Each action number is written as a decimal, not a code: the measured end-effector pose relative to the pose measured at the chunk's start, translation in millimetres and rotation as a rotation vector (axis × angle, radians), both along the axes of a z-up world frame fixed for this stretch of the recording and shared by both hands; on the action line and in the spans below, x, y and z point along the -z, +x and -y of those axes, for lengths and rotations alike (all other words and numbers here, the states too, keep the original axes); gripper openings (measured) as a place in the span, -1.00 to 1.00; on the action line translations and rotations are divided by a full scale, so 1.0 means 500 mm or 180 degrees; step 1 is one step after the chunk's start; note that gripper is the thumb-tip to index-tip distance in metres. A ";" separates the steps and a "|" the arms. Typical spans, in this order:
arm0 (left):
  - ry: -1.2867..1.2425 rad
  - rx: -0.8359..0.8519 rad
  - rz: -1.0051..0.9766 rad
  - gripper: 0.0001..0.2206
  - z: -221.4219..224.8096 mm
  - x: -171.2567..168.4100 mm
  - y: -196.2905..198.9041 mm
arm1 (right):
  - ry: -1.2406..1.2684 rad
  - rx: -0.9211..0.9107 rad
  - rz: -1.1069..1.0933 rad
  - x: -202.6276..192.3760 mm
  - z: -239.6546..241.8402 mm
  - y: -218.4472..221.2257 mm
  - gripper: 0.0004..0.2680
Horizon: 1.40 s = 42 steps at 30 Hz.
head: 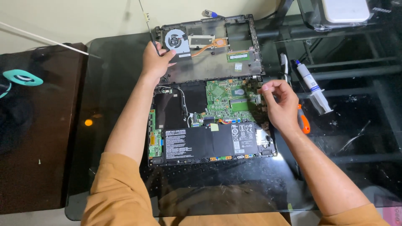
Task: Disassembling a laptop by removing the battery, cooling fan, and disconnecting internal cables.
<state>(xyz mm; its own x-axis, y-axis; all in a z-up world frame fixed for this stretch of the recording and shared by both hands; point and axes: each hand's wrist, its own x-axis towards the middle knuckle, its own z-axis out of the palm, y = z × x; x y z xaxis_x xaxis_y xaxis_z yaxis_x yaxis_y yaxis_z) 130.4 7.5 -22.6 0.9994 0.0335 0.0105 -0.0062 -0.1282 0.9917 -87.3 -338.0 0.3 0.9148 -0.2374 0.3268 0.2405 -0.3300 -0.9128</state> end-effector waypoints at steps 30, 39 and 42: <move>0.2289 -0.0372 0.0436 -0.65 -0.001 -0.005 0.038 | -0.0630 0.0312 -0.0317 -0.029 0.003 -0.007 -0.94; 0.1967 -0.0169 0.0780 -0.56 -0.010 -0.160 -0.190 | -0.0375 0.0357 0.0091 -0.061 0.027 -0.015 -0.95; 0.1330 0.0072 0.0206 -0.58 -0.033 -0.187 -0.289 | -0.0204 0.0411 0.0303 -0.096 0.045 -0.031 -0.93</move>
<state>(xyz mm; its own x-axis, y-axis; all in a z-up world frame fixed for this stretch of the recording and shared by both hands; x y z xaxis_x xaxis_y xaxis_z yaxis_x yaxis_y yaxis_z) -13.9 23.9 71.1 0.9966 -0.0090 0.0814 -0.0743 -0.5183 0.8520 -102.7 -360.7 48.2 0.8422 -0.3268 0.4289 0.2768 -0.4205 -0.8640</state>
